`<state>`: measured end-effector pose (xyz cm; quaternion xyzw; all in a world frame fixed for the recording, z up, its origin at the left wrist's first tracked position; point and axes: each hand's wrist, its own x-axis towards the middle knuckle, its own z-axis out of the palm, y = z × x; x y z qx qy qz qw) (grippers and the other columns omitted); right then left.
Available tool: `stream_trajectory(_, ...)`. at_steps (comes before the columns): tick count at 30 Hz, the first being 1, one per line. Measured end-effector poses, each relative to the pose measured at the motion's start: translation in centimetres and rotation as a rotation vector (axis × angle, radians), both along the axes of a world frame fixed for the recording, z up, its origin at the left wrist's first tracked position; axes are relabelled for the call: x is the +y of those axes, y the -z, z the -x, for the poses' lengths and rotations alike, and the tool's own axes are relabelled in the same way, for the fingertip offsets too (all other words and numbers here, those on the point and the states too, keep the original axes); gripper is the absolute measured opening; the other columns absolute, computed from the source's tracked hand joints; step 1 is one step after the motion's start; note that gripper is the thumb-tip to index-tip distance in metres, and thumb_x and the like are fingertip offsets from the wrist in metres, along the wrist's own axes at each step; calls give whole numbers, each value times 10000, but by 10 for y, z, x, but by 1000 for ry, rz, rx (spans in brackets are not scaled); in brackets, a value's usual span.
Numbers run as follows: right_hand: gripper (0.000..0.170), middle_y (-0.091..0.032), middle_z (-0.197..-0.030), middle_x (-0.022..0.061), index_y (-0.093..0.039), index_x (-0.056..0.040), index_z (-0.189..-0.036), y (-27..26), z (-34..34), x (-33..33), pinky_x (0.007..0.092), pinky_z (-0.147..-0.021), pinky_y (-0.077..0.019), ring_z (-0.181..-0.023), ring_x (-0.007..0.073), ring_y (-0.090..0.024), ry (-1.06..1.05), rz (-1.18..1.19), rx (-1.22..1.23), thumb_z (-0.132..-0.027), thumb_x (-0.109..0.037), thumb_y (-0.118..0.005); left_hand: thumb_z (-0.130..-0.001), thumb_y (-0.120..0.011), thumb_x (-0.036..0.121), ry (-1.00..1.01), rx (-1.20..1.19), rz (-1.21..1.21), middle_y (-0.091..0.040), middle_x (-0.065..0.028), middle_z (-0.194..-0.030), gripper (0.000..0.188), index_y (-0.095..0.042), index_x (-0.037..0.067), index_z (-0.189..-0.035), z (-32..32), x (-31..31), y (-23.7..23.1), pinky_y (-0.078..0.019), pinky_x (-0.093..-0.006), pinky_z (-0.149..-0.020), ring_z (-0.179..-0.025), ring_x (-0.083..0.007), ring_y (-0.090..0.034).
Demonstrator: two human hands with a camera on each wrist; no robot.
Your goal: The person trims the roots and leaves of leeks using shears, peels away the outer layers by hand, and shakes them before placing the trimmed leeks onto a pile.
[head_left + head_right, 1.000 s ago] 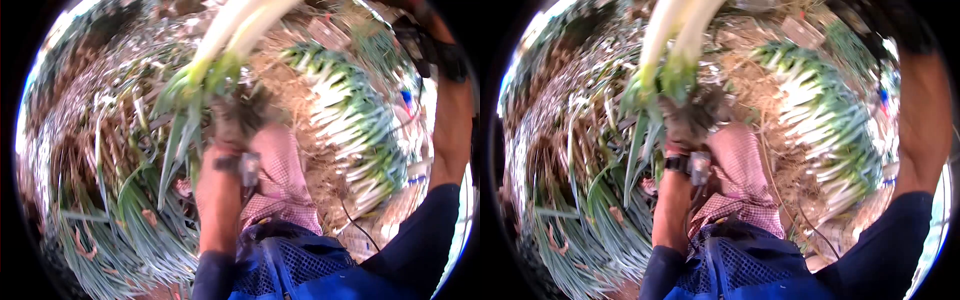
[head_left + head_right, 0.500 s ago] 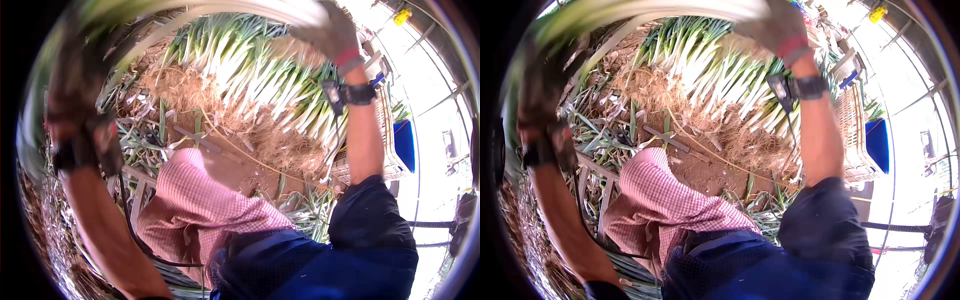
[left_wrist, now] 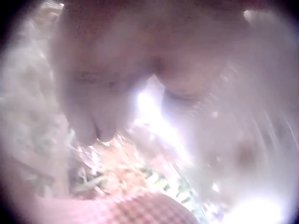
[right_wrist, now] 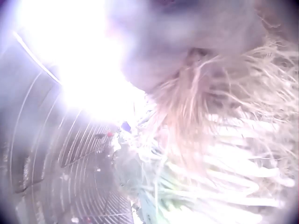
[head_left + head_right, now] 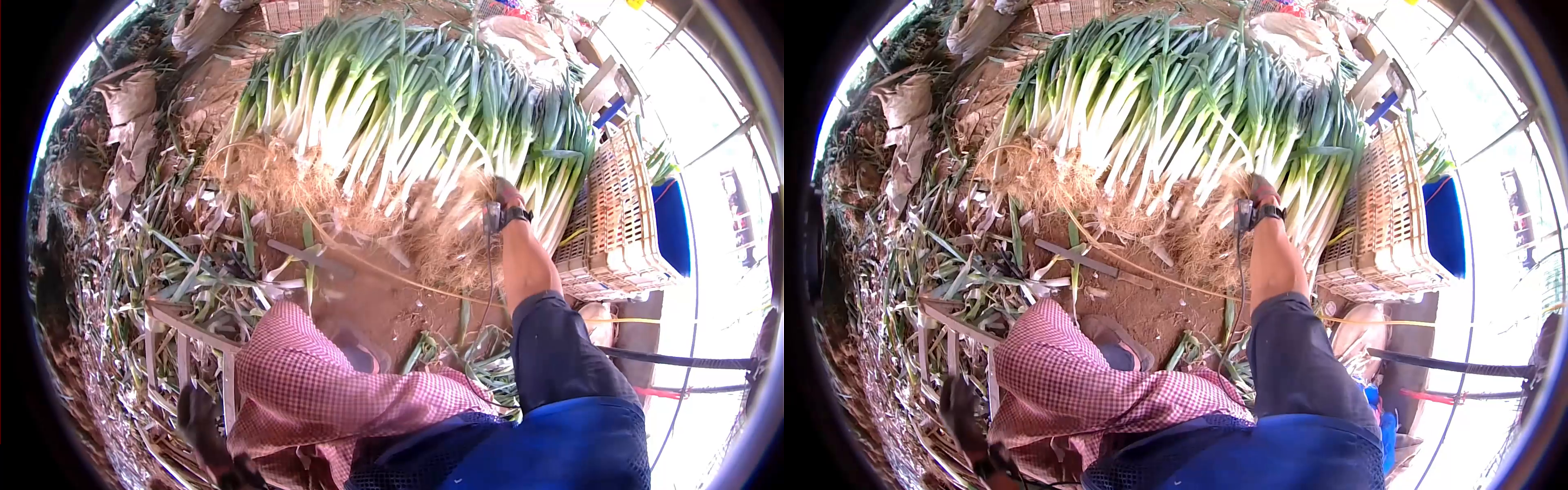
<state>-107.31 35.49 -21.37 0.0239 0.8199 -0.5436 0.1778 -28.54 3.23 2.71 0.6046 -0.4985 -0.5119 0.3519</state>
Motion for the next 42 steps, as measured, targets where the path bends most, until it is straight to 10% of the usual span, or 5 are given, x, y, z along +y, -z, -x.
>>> stream_trajectory(3,421,-754,-1152,109,-716,-104,-1260,17,-11,3,461,-798,-585,-916,320,-681,0,-68,-19,-999,-434,-689,-1034,-691,342,-209,-40,-30,-704,-94,-1191,531,-607,34,-1458,-168,-3,41,-553,-359,-896,-1088,-215,-680)
stream_trajectory(12,548,-704,-1109,134,-656,-100,-1372,-40,-123,-39,410,-695,-628,-859,255,-717,-103,-49,-234,-972,-456,-775,-1086,-572,449,-211,26,-330,-734,-79,-1304,517,-654,84,-1443,-243,88,79,-500,-397,-1077,-1210,-215,-678)
stream_trajectory(21,272,-764,-974,99,-742,-100,-1190,-23,-298,-140,375,-682,-622,-821,248,-761,-576,-72,-629,-1017,-310,-743,-1020,-700,208,-402,-16,-184,-778,-50,-1009,250,-785,17,-1155,-216,150,154,-560,-290,-744,-837,-155,-703)
stream_trajectory(24,287,-759,-952,71,-749,-36,-1196,-22,-344,-181,344,-730,-600,-798,204,-723,-1287,-18,-129,-1014,-255,-710,-1017,-714,213,-506,19,-273,-781,-43,-1019,276,-765,15,-1202,-226,157,158,-576,-288,-761,-850,-153,-716)
stream_trajectory(42,205,-775,-1041,164,-756,-100,-962,163,-403,-240,465,-911,-585,-1052,362,-743,-2120,-714,850,-954,-275,-649,-942,-769,76,-697,-8,-308,-769,-86,-1029,274,-705,13,-1201,-232,235,186,-602,-339,-765,-820,-218,-716)
